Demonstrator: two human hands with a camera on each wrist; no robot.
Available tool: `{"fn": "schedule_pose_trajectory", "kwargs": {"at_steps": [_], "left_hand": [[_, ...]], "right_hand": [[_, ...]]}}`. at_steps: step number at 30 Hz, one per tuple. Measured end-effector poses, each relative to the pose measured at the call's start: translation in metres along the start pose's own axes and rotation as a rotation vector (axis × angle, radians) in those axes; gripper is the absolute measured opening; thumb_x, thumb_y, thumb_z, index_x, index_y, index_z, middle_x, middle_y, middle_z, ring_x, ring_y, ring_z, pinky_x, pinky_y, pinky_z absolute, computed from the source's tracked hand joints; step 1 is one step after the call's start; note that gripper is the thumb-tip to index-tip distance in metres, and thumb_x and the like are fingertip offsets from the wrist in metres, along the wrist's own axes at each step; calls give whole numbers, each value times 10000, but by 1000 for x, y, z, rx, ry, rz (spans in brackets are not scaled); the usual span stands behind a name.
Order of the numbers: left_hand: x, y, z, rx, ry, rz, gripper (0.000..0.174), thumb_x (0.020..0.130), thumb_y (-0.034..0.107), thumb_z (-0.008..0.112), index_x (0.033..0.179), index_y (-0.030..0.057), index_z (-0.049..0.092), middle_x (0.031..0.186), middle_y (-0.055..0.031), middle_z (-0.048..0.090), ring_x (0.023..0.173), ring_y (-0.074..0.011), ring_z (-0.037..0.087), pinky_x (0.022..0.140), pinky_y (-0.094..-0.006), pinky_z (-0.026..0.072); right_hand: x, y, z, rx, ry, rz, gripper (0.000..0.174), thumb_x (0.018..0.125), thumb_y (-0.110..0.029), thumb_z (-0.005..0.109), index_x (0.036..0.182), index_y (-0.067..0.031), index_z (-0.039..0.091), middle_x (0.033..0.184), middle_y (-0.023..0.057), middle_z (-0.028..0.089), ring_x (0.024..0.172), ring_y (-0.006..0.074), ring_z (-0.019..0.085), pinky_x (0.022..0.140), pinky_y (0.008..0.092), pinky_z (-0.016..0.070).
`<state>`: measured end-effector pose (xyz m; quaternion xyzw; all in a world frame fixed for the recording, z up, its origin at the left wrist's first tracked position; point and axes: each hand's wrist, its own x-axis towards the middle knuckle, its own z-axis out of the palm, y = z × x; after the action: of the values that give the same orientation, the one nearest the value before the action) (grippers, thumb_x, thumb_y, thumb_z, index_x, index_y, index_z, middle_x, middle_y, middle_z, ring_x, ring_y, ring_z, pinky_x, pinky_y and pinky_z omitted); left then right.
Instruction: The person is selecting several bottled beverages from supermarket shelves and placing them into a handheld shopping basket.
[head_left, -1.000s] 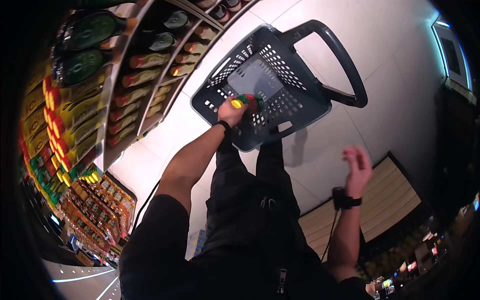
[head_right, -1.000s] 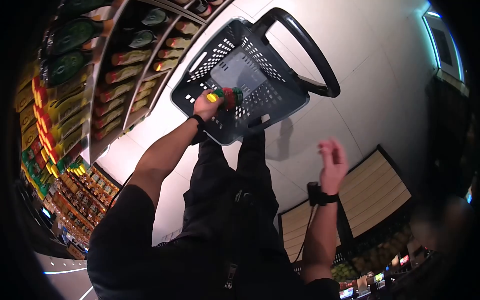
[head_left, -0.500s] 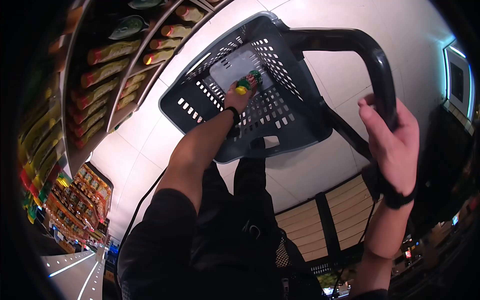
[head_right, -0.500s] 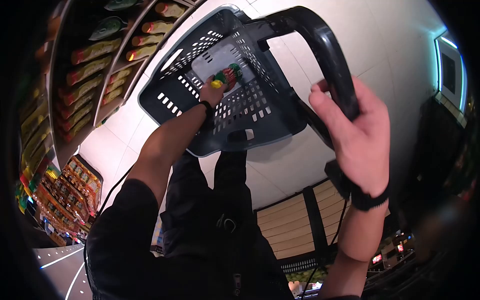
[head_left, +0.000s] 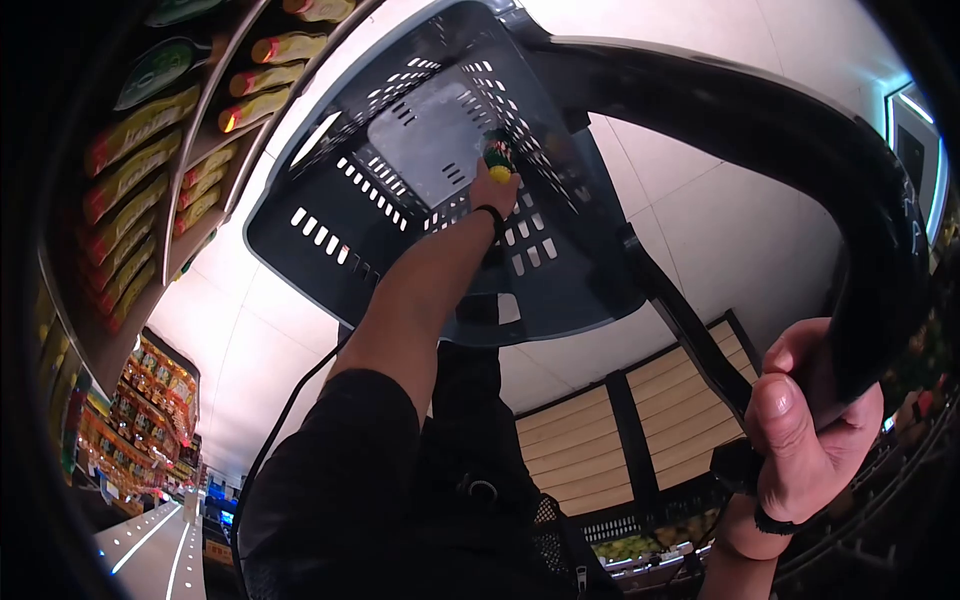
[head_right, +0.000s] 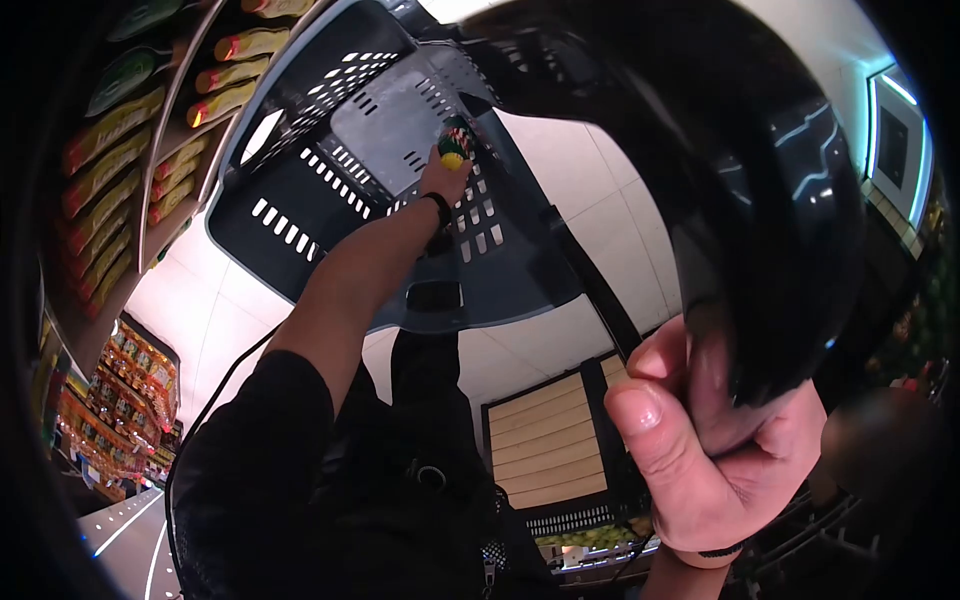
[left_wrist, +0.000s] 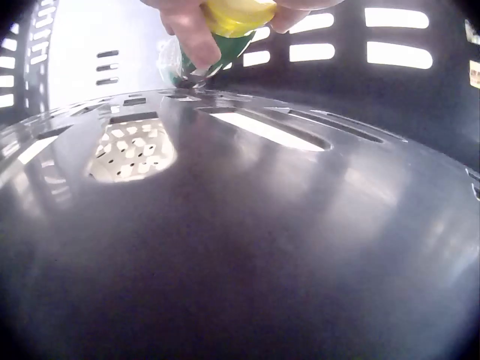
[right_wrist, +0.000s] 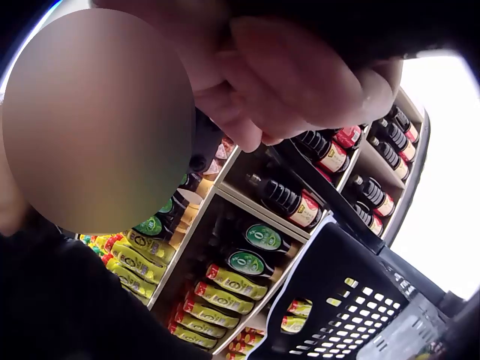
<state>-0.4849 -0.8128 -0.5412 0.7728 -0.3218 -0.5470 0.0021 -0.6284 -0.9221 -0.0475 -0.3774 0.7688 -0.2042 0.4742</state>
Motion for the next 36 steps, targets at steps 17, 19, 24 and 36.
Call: {"fn": "schedule_pose_trajectory", "kwargs": {"at_steps": [17,19,24,36], "left_hand": [[-168,-10,-134,150,-265,148,506,863,338,665,1270,43,603,1237,-193,630,1136,-327,620,977,-411,482],[-210,-11,-177,190,-208,216,474,852,342,671,1250,88,632,1192,-185,656,1110,-335,631,959,-418,493],[-295,-5,-246,311,-151,386,431,855,289,668,1206,40,648,1214,-200,644,1141,-363,608,993,-428,479],[-467,34,-302,168,-341,382,431,830,322,696,1156,41,670,1134,-170,683,1031,-305,663,910,-402,519]], "right_hand": [[8,-24,-34,230,-153,-19,109,904,-61,719,846,-35,631,733,-84,522,675,20,429,608,196,358],[-10,-27,-30,248,-129,-5,127,906,-73,719,830,-40,623,727,-91,502,683,23,413,619,208,353],[-76,0,-34,421,-53,46,109,923,-110,696,891,-75,598,693,-97,466,565,1,380,487,200,284],[-228,65,-11,1009,318,276,172,867,-14,577,899,-112,439,589,-7,398,387,108,370,343,275,310]]}}
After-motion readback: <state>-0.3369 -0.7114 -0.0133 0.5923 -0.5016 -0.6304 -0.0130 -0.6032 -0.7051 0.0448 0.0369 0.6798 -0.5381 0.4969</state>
